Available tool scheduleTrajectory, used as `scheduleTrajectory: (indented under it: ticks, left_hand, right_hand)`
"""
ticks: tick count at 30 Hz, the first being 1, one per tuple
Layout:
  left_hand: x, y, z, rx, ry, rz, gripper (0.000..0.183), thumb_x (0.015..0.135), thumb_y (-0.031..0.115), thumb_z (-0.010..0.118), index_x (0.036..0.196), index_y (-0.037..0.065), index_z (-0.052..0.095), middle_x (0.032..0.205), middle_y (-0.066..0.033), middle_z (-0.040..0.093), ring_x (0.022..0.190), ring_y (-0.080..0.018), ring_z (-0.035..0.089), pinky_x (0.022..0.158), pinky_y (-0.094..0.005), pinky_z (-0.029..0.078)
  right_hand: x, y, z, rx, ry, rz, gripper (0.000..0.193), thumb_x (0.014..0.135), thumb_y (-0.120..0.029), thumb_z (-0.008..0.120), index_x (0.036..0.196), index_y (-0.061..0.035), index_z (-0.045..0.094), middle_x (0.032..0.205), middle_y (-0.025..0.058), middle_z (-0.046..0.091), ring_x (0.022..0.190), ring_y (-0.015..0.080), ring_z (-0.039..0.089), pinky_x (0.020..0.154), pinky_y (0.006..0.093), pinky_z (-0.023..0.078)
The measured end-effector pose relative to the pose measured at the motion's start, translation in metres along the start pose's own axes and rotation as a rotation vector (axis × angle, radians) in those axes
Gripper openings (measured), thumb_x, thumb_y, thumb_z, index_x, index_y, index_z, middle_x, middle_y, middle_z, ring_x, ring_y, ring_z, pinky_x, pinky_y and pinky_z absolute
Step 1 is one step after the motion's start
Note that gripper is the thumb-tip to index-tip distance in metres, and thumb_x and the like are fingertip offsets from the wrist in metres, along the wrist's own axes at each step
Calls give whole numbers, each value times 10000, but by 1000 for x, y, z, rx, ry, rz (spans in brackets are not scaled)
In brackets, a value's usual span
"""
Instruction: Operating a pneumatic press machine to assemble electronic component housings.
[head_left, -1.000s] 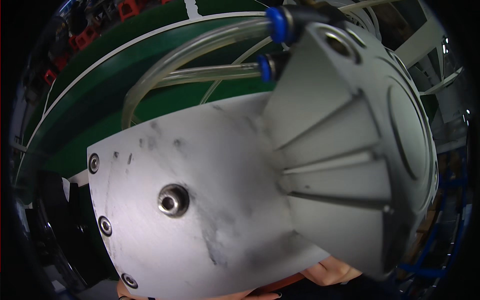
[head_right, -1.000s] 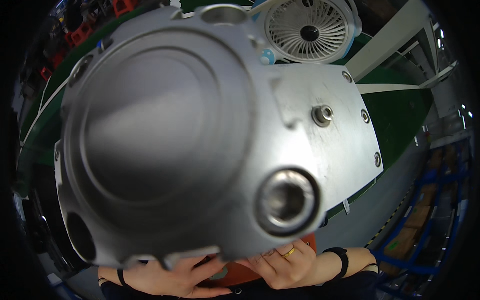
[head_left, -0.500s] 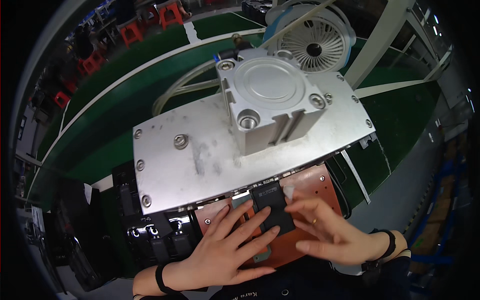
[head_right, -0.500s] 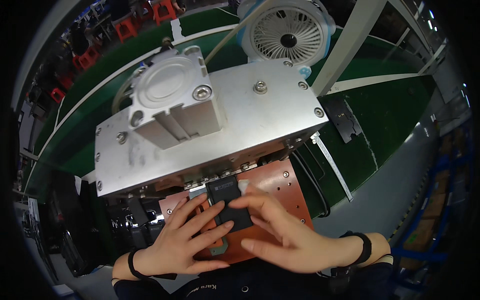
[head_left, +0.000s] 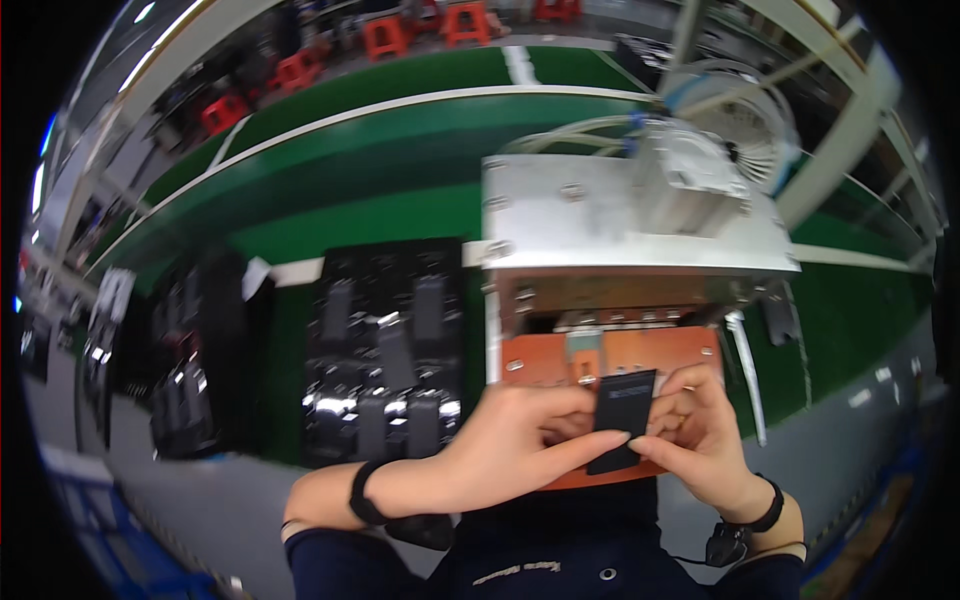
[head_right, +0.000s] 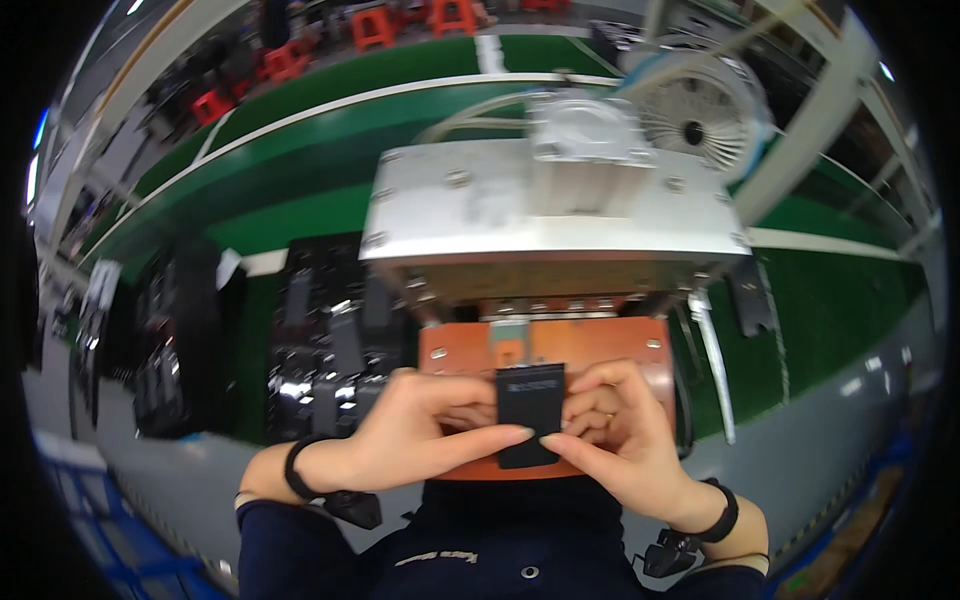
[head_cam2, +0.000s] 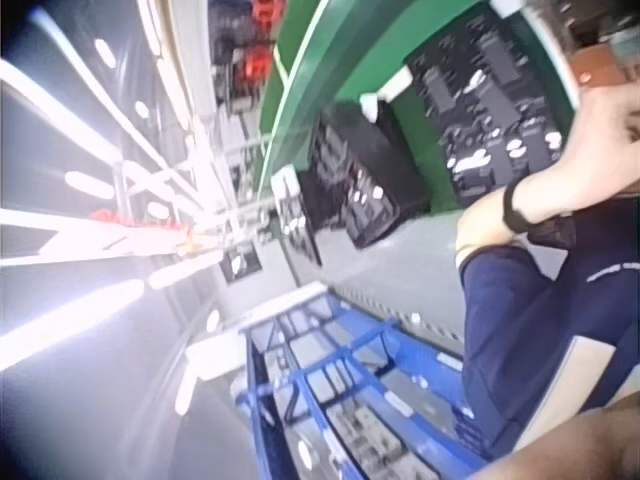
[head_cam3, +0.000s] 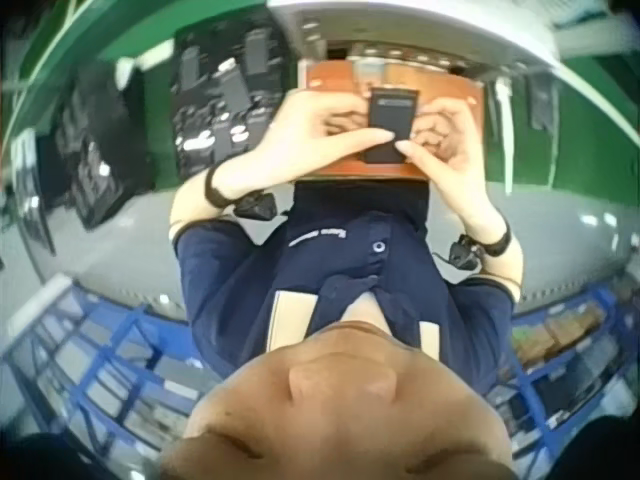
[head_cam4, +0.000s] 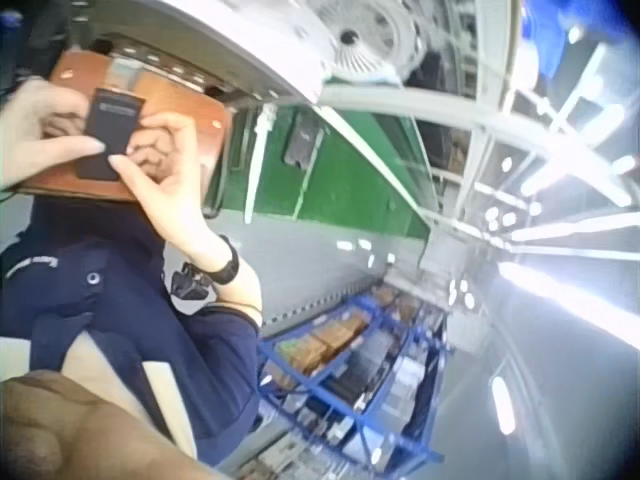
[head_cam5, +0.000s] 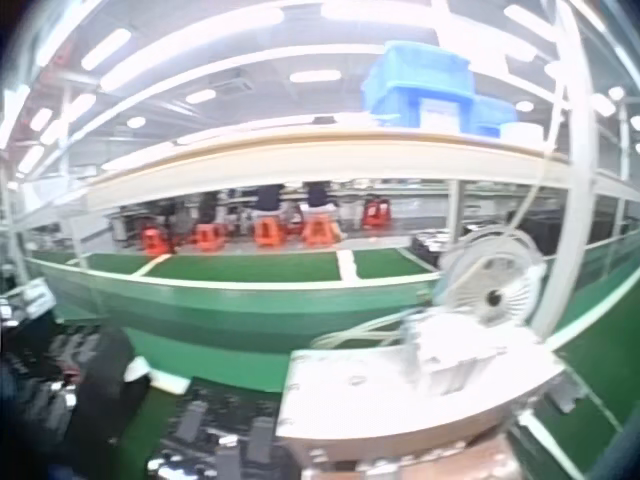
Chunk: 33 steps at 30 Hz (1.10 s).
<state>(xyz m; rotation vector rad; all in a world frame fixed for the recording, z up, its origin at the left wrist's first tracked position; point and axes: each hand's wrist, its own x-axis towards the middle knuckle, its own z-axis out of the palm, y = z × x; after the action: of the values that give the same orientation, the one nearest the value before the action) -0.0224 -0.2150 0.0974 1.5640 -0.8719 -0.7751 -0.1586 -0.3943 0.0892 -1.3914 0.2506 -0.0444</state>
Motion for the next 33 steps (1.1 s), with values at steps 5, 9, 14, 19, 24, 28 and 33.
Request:
scheduleTrajectory:
  ticks: [5,9,14,19,24,28,33]
  left_hand:
    - [-33,-17,-32,48,323,92,170,864,104,674,826,-31,578,689,10,573,632,-18,504,530,-202,422]
    - [-44,-60,-142,213,859,2,82,858,71,649,878,-8,638,679,41,565,591,-18,476,538,-194,405]
    - [-26,-114,-214,378,724,-195,371,834,155,695,1173,25,617,679,44,572,585,-31,522,520,-179,419]
    - [-14,-128,-211,462,617,-309,526,800,146,717,1294,79,550,650,21,577,561,-46,535,463,-213,437]
    - [-4,-121,-187,667,565,-263,483,782,121,728,1242,65,587,649,-48,556,544,-105,573,520,-256,478]
    - [-23,-102,-155,1070,765,-27,206,779,168,725,936,45,674,631,-88,544,535,-258,585,544,-351,463]
    - [-35,-96,-100,1177,610,-417,630,636,626,743,704,27,559,573,-112,600,557,-306,638,549,-391,513]
  right_hand:
    - [4,7,-4,-104,171,-161,524,791,74,646,1213,-55,363,941,79,596,842,138,632,729,225,522]
    - [0,16,-20,-83,188,-110,363,814,31,639,1118,-27,450,896,67,603,777,114,618,694,216,506]
    - [2,22,-18,-165,164,-174,306,821,5,653,1068,-10,473,840,59,610,722,109,611,650,216,496]
    - [2,23,-18,-157,164,-161,267,820,8,650,1033,-6,491,824,56,610,701,105,608,640,213,489]
    - [3,19,-18,-184,136,-178,244,824,8,648,1017,-3,499,797,54,610,687,102,606,622,208,478]
    - [3,21,-19,-140,136,-177,222,828,5,648,1002,-1,510,802,55,613,676,104,605,618,208,477]
    - [2,16,-20,-214,85,-154,149,827,-11,665,923,-4,551,795,50,619,672,91,602,609,204,475]
